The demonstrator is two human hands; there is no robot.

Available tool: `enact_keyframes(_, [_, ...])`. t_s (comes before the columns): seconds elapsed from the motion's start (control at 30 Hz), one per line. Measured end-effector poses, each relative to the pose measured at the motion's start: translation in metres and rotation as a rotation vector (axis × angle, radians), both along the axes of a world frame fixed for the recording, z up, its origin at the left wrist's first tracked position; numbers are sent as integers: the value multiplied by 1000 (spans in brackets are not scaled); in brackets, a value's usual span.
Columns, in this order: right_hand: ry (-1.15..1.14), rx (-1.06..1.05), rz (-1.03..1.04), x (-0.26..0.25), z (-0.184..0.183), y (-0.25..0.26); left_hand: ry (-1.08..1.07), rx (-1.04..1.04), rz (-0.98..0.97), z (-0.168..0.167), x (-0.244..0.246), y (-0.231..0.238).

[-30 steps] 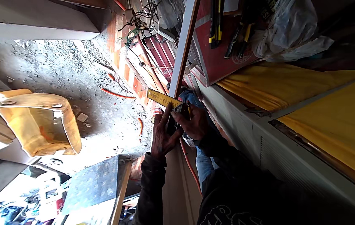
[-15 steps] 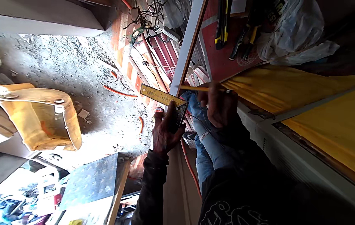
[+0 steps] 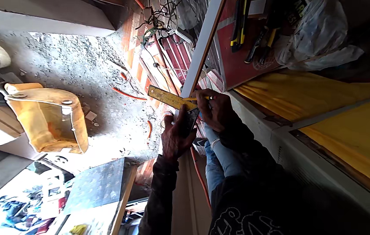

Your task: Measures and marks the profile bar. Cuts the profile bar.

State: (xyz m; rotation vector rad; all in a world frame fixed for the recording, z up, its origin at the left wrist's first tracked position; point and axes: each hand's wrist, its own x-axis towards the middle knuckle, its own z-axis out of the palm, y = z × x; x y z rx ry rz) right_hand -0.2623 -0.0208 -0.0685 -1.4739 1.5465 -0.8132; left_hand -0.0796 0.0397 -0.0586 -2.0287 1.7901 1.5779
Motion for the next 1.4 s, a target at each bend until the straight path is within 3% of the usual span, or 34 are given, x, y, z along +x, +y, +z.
enact_keyframes(0.63, [3, 4, 97, 1, 0, -12, -15, -19, -22, 3, 2, -3])
enact_keyframes(0.8, [175, 0, 179, -17, 29, -26, -12, -27, -19, 1, 0, -1])
enact_keyframes(0.93, [204, 44, 43, -32, 44, -30, -22, -32, -13, 0, 3, -5])
enact_keyframes(1.03, [181, 206, -9, -18, 29, -10, -24, -72, -21, 0, 3, -5])
enact_keyframes(1.17, [62, 633, 65, 2, 9, 4, -57, -172, -12, 0, -4, -7])
enact_keyframes(1.23, [-9, 650, 91, 1, 7, 2, -44, -212, -6, 1, -6, -7])
enact_keyframes(1.3, [-81, 494, 7, -6, 7, 1, 7, -240, 6, 2, -5, -8])
enact_keyframes(1.4, [-142, 328, -380, -27, 8, -20, 65, -206, 46, 5, -2, -11])
